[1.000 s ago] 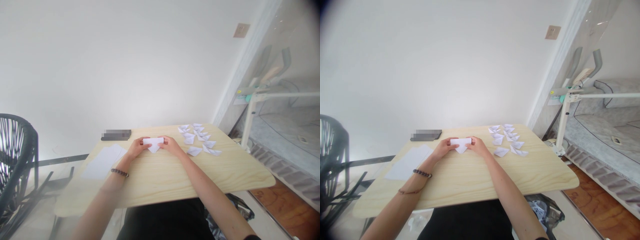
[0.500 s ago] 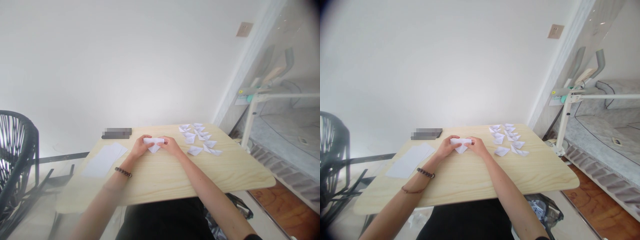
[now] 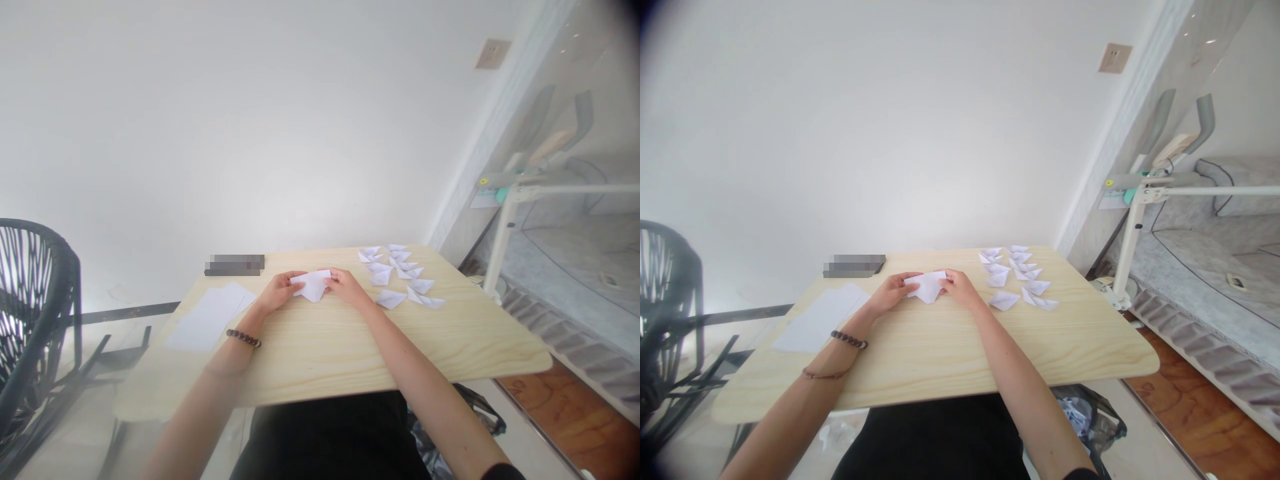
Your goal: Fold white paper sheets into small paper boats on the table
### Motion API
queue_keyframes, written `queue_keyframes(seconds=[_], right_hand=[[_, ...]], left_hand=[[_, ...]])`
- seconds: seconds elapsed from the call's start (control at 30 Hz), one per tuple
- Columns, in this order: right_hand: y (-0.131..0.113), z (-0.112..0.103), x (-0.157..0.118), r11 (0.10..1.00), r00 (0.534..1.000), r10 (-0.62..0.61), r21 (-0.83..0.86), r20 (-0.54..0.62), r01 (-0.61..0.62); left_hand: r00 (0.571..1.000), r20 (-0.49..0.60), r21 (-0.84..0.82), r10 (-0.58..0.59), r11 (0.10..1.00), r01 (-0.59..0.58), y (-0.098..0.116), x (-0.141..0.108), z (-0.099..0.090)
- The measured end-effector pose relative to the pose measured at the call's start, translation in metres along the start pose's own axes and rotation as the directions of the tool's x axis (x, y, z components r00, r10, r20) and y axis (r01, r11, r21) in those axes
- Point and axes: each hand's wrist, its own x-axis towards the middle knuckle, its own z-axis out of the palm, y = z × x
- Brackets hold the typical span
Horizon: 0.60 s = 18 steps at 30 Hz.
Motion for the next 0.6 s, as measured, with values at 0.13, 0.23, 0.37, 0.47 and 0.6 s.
queue_keyframes(seconds=[0.13, 0.23, 0.37, 0.47, 0.6], right_hand=[[-0.0009, -0.0001, 0.0007, 1.0, 0.999, -0.002, -0.02, -0.053, 0.001], [-0.0007, -0.0002, 0.0002, 0.999, 0.997, 0.007, -0.033, -0.073, -0.009], [0.0005, -0.0003, -0.0011, 0.995, 0.993, 0.036, -0.093, -0.115, -0.047], [0.0007, -0.0004, -0.0018, 0.985, 0.99, 0.05, -0.16, -0.129, -0.07], [-0.0012, -0.0008, -0.0026, 0.978, 0.993, 0.047, -0.199, -0.111, -0.068]], left_hand=[[0.998, -0.066, 0.044, 0.023, 0.999, -0.02, -0.0024, 0.0009, -0.0017], [0.994, -0.106, 0.062, 0.018, 0.998, -0.012, -0.0053, 0.0021, -0.0059], [0.99, -0.142, 0.035, 0.015, 0.999, -0.011, -0.0069, 0.003, -0.0073], [0.989, -0.146, 0.01, -0.006, 1.0, 0.007, -0.0062, 0.0032, -0.0052], [0.987, -0.161, 0.039, -0.019, 0.999, 0.026, -0.0072, 0.0033, -0.0054]])
